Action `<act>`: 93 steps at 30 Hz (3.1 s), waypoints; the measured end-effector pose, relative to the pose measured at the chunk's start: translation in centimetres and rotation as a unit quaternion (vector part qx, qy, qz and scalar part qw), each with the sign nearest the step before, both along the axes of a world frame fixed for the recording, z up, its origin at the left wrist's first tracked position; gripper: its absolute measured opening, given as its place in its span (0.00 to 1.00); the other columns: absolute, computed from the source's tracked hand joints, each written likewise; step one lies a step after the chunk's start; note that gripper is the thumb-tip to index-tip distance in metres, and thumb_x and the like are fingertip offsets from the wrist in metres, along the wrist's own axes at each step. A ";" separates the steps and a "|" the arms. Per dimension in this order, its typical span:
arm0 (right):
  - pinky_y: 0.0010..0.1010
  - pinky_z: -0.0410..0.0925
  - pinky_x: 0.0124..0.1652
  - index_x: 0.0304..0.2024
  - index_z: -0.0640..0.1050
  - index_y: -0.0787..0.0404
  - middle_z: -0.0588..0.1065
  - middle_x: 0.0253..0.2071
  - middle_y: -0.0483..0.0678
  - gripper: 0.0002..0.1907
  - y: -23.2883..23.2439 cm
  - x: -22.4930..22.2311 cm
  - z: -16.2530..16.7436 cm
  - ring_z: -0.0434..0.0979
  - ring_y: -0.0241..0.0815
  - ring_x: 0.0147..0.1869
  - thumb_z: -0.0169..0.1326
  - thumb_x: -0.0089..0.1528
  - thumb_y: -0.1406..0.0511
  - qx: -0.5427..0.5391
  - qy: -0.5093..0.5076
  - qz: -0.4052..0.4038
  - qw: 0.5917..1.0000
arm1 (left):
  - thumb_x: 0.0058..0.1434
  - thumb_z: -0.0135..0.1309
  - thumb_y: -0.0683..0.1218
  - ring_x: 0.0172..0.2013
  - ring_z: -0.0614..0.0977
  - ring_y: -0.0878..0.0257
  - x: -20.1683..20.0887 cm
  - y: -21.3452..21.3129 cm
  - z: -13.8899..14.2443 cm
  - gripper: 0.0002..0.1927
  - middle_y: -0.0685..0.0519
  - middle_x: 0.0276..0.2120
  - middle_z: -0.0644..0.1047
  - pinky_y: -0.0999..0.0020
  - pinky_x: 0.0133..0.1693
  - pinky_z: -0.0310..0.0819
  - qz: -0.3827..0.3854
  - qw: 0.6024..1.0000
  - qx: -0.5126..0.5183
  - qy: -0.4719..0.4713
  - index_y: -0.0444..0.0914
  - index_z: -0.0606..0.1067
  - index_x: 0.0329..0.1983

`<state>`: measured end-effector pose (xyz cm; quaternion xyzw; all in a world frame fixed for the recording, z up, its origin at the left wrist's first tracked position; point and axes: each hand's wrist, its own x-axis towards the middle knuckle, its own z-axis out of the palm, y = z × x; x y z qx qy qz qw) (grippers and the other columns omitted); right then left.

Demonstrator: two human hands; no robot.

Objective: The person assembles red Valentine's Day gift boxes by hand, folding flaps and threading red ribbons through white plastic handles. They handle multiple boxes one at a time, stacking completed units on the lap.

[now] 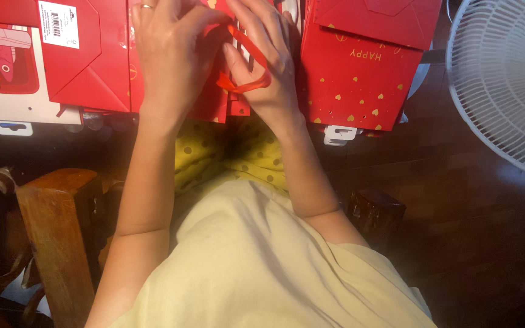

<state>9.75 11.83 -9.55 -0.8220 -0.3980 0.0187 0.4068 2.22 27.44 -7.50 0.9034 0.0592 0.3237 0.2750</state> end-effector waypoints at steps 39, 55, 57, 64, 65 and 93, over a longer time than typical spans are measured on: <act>0.49 0.53 0.74 0.42 0.75 0.59 0.74 0.41 0.44 0.11 2.1 -0.1 0.7 0.72 0.47 0.55 0.62 0.62 0.75 0.079 0.034 -0.019 0.996 | 0.74 0.57 0.32 0.44 0.79 0.65 -1.9 1.1 -4.6 0.06 0.49 0.44 0.79 0.71 0.51 0.74 -0.118 0.845 -0.520 -0.050 0.31 0.72 0.48; 0.39 0.61 0.65 0.48 0.73 0.62 0.73 0.46 0.51 0.16 1.3 -0.3 1.6 0.73 0.50 0.54 0.60 0.59 0.74 0.092 0.055 -0.040 0.993 | 0.76 0.52 0.33 0.57 0.81 0.53 -3.0 1.2 -0.6 0.15 0.41 0.56 0.77 0.61 0.61 0.79 -0.013 0.907 -0.420 0.005 0.31 0.69 0.63; 0.41 0.59 0.69 0.50 0.73 0.61 0.74 0.48 0.50 0.17 1.0 0.0 1.3 0.73 0.50 0.56 0.64 0.61 0.72 0.093 0.026 -0.023 0.995 | 0.70 0.54 0.32 0.58 0.77 0.47 -5.3 1.4 1.5 0.19 0.38 0.58 0.75 0.57 0.60 0.76 0.034 0.984 -0.155 0.076 0.31 0.69 0.63; 0.42 0.62 0.67 0.50 0.73 0.62 0.75 0.50 0.50 0.18 1.0 -0.1 0.6 0.72 0.53 0.62 0.66 0.60 0.69 0.096 0.033 -0.033 0.994 | 0.60 0.69 0.43 0.52 0.74 0.46 -7.9 0.6 4.2 0.18 0.47 0.48 0.78 0.53 0.54 0.69 -0.050 0.976 -0.087 0.195 0.37 0.79 0.51; 0.40 0.65 0.66 0.50 0.74 0.62 0.75 0.50 0.51 0.18 1.1 -0.2 0.7 0.72 0.54 0.63 0.65 0.60 0.69 0.100 0.039 -0.036 0.994 | 0.60 0.70 0.44 0.51 0.74 0.46 -7.5 -0.1 3.8 0.19 0.47 0.48 0.78 0.54 0.54 0.68 -0.048 0.975 -0.108 0.188 0.36 0.79 0.53; 0.36 0.73 0.61 0.52 0.72 0.65 0.72 0.52 0.51 0.18 -0.9 -3.0 1.2 0.76 0.50 0.60 0.61 0.61 0.74 0.032 0.130 -0.011 0.991 | 0.82 0.53 0.40 0.49 0.83 0.62 -5.1 -0.2 -2.9 0.05 0.44 0.46 0.82 0.67 0.59 0.76 -0.124 0.799 -0.588 -0.035 0.34 0.70 0.50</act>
